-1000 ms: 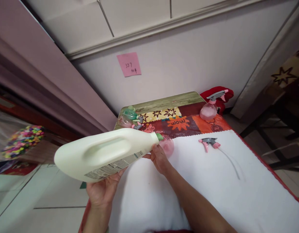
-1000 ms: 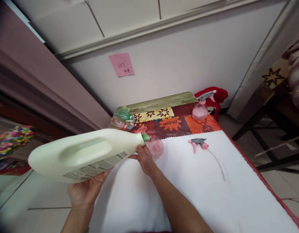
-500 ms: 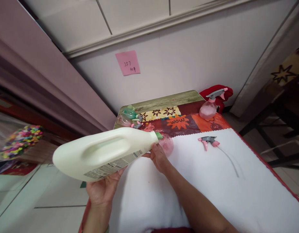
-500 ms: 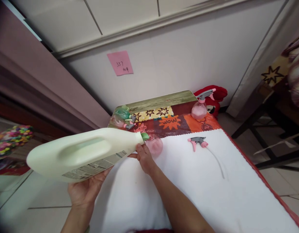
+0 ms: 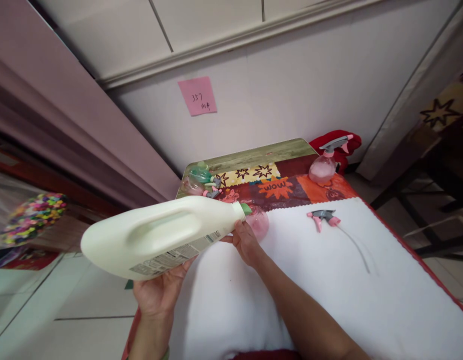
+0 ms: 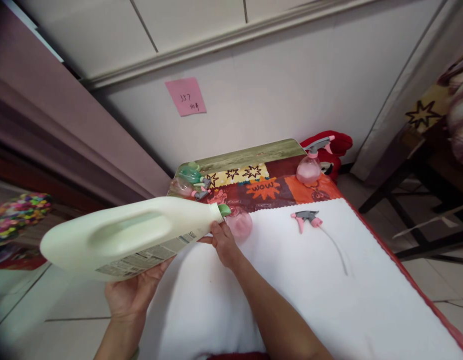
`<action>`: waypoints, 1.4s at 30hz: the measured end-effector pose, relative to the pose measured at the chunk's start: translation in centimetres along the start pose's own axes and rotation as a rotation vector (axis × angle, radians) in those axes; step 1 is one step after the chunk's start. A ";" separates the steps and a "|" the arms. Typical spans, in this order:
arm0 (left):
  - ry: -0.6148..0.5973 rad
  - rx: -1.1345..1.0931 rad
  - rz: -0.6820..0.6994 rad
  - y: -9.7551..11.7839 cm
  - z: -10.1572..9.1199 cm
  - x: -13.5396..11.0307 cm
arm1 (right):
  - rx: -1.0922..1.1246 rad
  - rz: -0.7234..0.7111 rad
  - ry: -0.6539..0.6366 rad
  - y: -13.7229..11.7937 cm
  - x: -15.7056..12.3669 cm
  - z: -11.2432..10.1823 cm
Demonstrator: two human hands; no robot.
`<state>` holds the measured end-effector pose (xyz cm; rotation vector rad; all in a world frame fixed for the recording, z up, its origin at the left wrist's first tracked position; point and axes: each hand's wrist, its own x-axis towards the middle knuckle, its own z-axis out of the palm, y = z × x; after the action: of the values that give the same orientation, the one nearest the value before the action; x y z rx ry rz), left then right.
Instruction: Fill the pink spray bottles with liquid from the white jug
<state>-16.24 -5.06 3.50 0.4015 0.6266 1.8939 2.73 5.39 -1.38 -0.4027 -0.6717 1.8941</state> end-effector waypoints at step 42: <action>-0.012 0.004 0.011 0.1 0.0 -0.2 | -0.004 0.001 -0.004 0.2 0.0 -0.1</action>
<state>-16.28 -5.31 3.55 0.4192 0.6221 1.8994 2.59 5.36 -1.58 -0.4021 -0.6780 1.8951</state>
